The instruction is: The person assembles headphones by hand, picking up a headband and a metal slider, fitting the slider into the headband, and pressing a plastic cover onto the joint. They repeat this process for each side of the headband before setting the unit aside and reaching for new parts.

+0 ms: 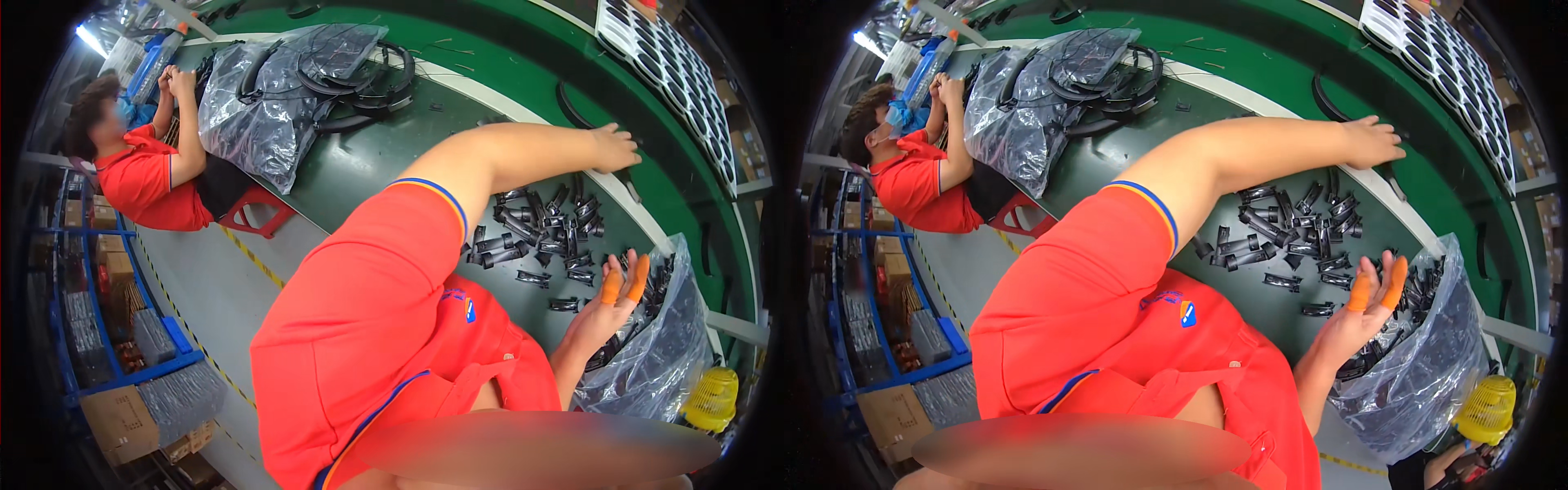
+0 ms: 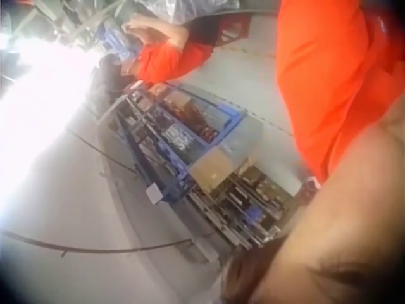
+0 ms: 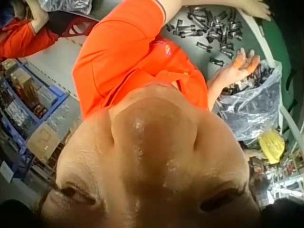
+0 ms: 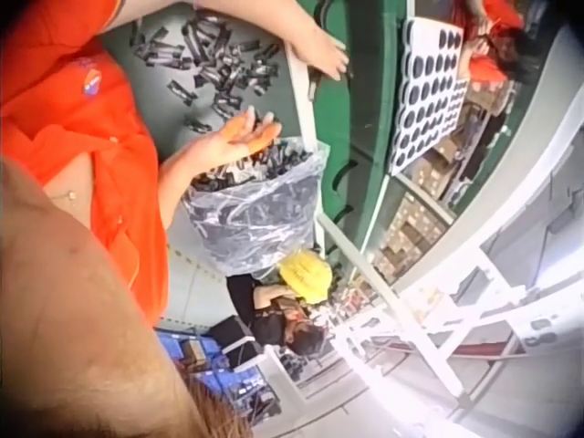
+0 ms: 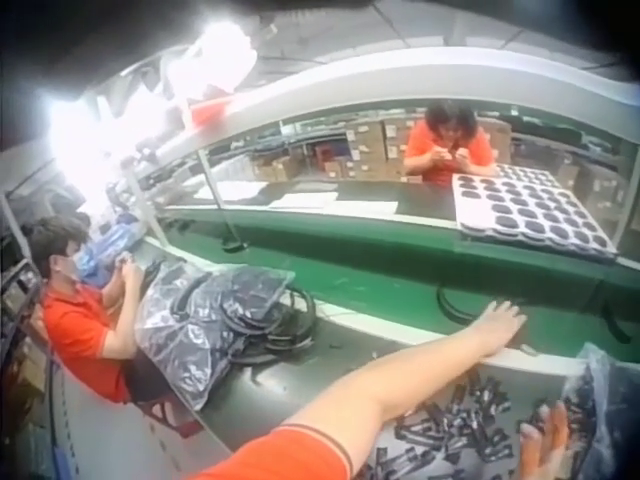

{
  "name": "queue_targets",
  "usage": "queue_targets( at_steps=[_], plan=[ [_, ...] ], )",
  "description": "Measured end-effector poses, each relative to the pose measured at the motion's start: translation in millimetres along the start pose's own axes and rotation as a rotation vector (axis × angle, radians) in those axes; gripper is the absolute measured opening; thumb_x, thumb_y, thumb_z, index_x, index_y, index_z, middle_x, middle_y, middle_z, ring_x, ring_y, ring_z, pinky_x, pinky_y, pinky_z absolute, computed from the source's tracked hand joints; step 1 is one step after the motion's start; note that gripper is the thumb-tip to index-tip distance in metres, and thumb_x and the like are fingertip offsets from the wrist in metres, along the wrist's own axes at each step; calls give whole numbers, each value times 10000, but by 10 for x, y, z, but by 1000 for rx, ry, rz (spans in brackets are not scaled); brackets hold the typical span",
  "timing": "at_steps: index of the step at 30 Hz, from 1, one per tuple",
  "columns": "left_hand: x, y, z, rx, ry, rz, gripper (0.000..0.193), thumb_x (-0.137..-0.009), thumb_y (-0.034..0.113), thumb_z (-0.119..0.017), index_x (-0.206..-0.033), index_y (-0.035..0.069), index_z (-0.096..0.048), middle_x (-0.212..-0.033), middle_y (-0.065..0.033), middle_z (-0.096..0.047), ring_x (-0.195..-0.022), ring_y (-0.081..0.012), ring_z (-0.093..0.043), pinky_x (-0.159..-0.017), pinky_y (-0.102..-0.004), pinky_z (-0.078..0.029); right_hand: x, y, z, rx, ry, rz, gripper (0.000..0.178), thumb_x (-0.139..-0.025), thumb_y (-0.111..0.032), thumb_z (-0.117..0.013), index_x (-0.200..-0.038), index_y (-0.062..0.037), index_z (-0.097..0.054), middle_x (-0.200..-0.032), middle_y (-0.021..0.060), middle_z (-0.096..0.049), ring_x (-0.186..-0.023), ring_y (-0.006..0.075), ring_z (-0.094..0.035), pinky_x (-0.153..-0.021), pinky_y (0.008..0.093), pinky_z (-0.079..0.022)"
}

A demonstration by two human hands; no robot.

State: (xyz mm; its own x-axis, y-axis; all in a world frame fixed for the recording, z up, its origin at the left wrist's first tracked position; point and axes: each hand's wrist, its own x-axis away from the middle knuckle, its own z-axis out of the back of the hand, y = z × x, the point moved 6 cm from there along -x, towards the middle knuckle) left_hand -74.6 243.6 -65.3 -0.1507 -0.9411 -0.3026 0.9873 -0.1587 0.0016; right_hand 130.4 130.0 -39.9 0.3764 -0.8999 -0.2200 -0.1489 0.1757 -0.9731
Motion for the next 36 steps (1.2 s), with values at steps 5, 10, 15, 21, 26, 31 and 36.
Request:
queue_targets(
  at_steps=[5,10,15,21,26,31,36],
  plan=[
    [816,-482,777,262,-91,162,416,-818,260,-573,-1195,99,-503,-1189,-111,-521,-1102,-281,-492,-935,-382,-402,14,34,131,-55,-23,-65,455,-872,-31,-498,-1300,11,-352,-1212,139,-468,-906,155,-539,-843,278,-413],
    [2593,-1363,2013,-115,40,941,473,-819,474,-501,-1010,53,-600,-986,-153,-623,-931,-333,-581,-791,-416,-450,-19,139,263,-50,-36,-122,447,-869,-37,-497,-1292,13,-361,-1094,113,-541,-797,137,-527,-774,258,-427],
    [4462,-2033,2189,-465,-416,1538,884,-726,777,-333,-985,-9,-643,-1055,-239,-586,-1027,-349,-560,-854,-441,-425,-97,205,94,-21,-130,-181,421,-874,-73,-511,-1267,21,-391,-1016,99,-575,-814,127,-534,-734,250,-439],
    [4697,-2205,1683,-225,-185,1427,738,-761,596,-477,-1116,-47,-554,-1115,-283,-538,-1099,-381,-497,-944,-396,-365,-166,313,-175,25,-368,-176,386,-868,-79,-501,-1241,0,-442,-1013,72,-588,-822,119,-541,-736,249,-437],
    [4692,-2105,2440,-338,498,1268,399,-723,390,-661,-740,-3,-591,-697,-102,-613,-675,-195,-570,-686,-317,-451,-325,411,-257,538,-434,-90,360,-830,-89,-537,-1187,-52,-513,-969,44,-613,-754,116,-558,-665,226,-436],
    [3576,-1064,3170,166,1361,619,187,-759,60,-625,-692,-79,-518,-600,-128,-578,-512,-156,-547,-544,-261,-478,-408,316,-817,845,-575,113,369,-792,-144,-608,-1144,-63,-536,-923,97,-625,-780,216,-594,-684,304,-463],
    [2625,-498,2632,1160,1039,525,139,-817,35,-558,-892,-81,-571,-798,-138,-597,-632,-136,-543,-577,-230,-453,-348,545,-1118,1145,-754,348,460,-707,-161,-679,-1133,-57,-539,-915,136,-619,-858,307,-592,-736,385,-470]
  ],
)
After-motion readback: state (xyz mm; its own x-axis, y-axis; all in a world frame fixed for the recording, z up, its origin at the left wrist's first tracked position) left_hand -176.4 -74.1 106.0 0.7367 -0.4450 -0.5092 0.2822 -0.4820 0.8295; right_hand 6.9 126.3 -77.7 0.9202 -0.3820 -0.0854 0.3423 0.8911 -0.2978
